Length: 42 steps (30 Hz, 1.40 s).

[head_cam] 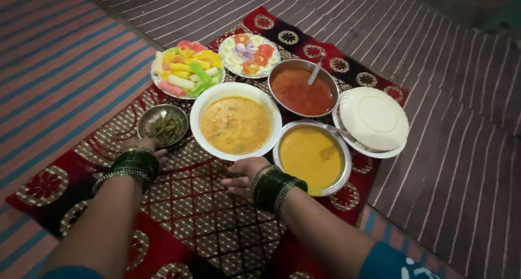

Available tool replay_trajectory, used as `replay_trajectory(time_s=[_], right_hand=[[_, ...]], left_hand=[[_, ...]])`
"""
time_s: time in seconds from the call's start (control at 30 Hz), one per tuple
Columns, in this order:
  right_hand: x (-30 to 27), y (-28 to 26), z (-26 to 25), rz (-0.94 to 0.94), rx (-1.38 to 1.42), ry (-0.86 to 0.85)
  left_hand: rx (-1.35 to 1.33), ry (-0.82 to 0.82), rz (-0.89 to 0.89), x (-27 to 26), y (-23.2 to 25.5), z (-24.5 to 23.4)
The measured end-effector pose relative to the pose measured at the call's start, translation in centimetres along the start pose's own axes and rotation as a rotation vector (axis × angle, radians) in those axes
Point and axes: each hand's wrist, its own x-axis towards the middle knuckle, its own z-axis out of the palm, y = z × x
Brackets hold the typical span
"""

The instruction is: The person arranges bowls of food and plates of sliced vegetables on a rug on the floor, then picks up a plate of salad and moves it to a table before bringing a large floral-patterned plate back to the rug.

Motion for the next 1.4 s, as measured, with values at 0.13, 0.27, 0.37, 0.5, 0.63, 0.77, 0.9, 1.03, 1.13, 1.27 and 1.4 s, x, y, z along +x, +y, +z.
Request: replay_trajectory(time_s=[0.13, 0.27, 0.37, 0.5, 0.63, 0.77, 0.9, 1.03, 1.13, 1.27, 1.4], right_hand=[[-0.1, -0.4, -0.6, 0.056, -0.013, 0.003], [-1.4, -0.7, -0.7, 0.059, -0.039, 0.011], [-2.5, -1.5, -0.6, 0.015, -0.088, -0.052], [-3.4, -2.8, -0.2, -0.165, -0.055, -0.139], [-3.4, -5.2, 1.3, -0.228, 0.050, -0.100], [-3.8, -6.3, 1.9, -0.339, 0.126, -0.105], [-4.0, -8.0, 1.8, -0.373, 0.155, -0.114], [-4.0, -8.1, 1.2, -0.370, 0.162, -0.145], [-3.7, -7.4, 0.8, -0.316, 0.126, -0.132], [-2.6, -6.6, 1.5, -0.197, 0.098, -0.137], [-2.0, -6.1, 1.5, -0.198, 0.090, -0.181]], left_hand=[[0.016, 0.001, 0.028, 2.1, -0.8, 1.1], [-0.049, -0.072, 0.012, 0.7, -0.1, 1.6], [0.284, 0.017, 0.048, -2.6, 1.9, 1.6], [0.640, 0.308, 0.523, -7.5, 2.8, 1.6], [0.795, 0.268, 0.646, -9.6, 3.6, 1.4], [0.545, 0.407, 1.166, -11.6, 4.5, 2.6], [0.383, 0.034, 0.901, -14.2, 5.7, 3.1], [0.721, 0.400, 0.718, -10.7, 5.2, 2.4], [0.646, 0.495, 0.505, -5.1, 2.8, 1.8], [0.440, 0.247, 0.163, -0.2, 1.3, 1.5], [0.362, 0.167, 0.113, -0.2, 1.3, 1.8]])
